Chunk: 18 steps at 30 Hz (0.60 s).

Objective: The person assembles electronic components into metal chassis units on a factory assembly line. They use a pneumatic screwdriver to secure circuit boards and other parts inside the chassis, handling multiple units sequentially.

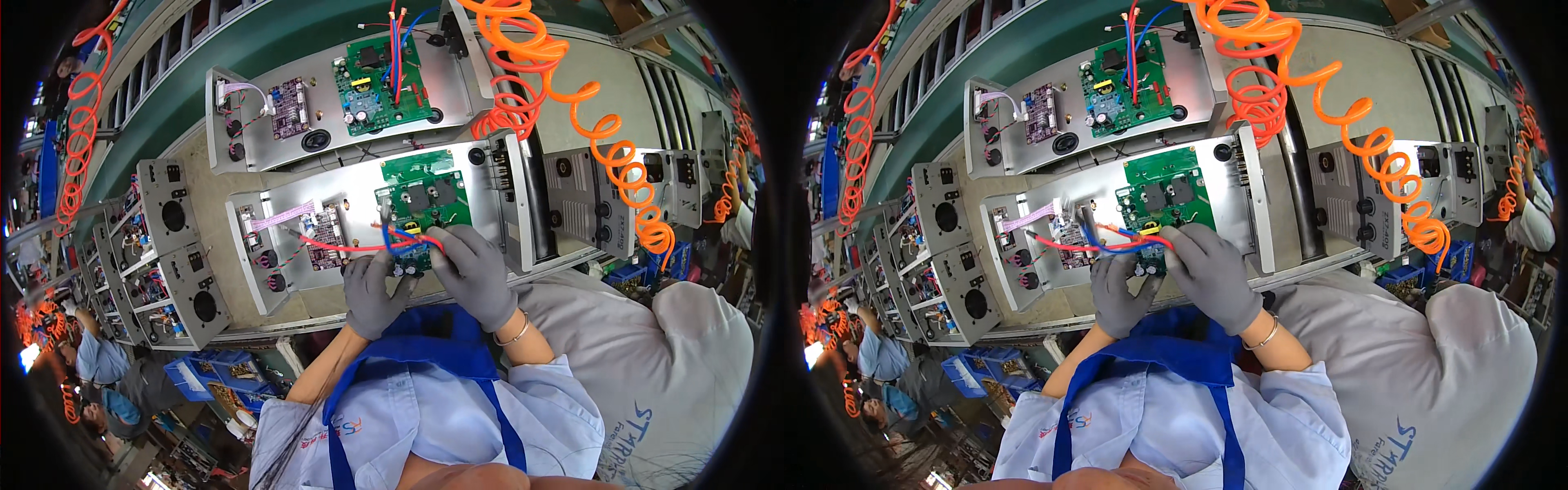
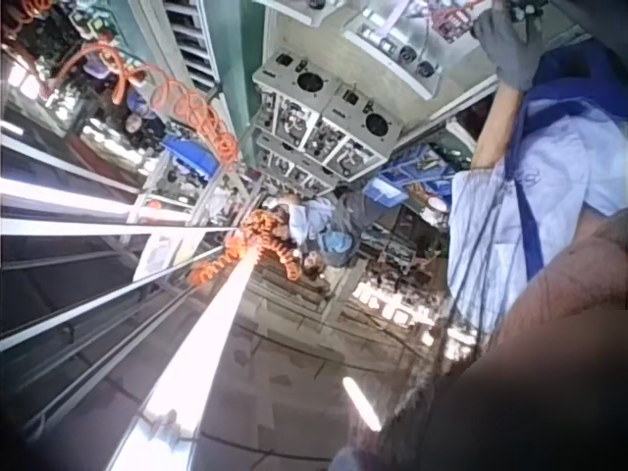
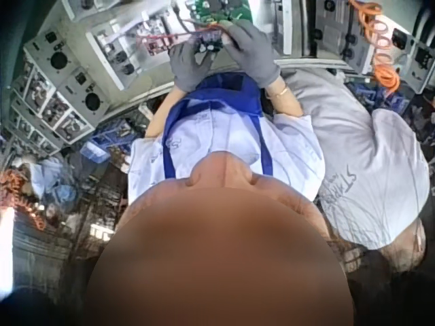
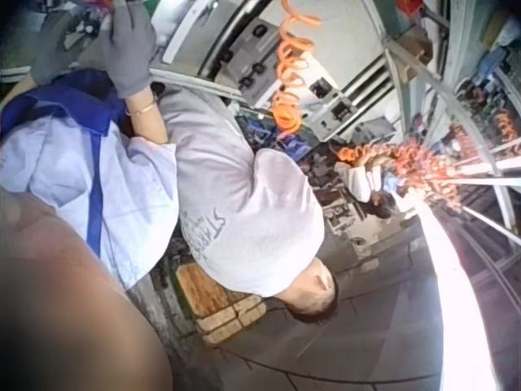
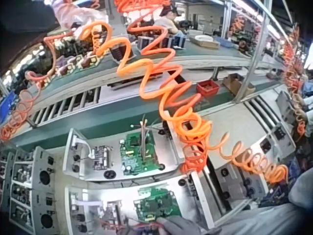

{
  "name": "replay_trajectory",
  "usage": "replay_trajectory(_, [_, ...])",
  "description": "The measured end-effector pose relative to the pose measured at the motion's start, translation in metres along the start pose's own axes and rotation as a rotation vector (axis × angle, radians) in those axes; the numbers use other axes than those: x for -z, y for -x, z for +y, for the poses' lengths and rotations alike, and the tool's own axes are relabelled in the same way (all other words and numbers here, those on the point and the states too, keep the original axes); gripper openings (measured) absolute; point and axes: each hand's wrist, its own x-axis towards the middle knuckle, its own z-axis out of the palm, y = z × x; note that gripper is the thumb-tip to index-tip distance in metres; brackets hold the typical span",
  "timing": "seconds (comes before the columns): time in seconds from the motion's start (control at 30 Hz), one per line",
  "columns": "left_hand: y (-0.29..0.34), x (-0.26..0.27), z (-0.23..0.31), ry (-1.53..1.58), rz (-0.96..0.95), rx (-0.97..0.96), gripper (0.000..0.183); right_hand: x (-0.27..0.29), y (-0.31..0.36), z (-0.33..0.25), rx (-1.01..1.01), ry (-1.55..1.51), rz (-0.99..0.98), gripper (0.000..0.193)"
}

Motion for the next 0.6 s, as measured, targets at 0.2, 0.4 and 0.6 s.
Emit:
replay_trajectory(0.2, [-0.003,-0.002,0.004,-0.045,-0.028,0.047,0.062,-0.005,-0.007,0.005,-0.08,-0.025,-0.005,0.024])
replay_trajectory(0.4, [-0.005,0.0,0.01,-0.069,-0.055,0.078,0.063,-0.006,-0.007,0.001,-0.068,-0.009,0.026,0.025])
replay_trajectory(0.6, [-0.007,0.006,0.012,-0.058,-0.138,0.139,0.063,-0.006,-0.002,-0.002,-0.116,-0.026,0.073,0.023])
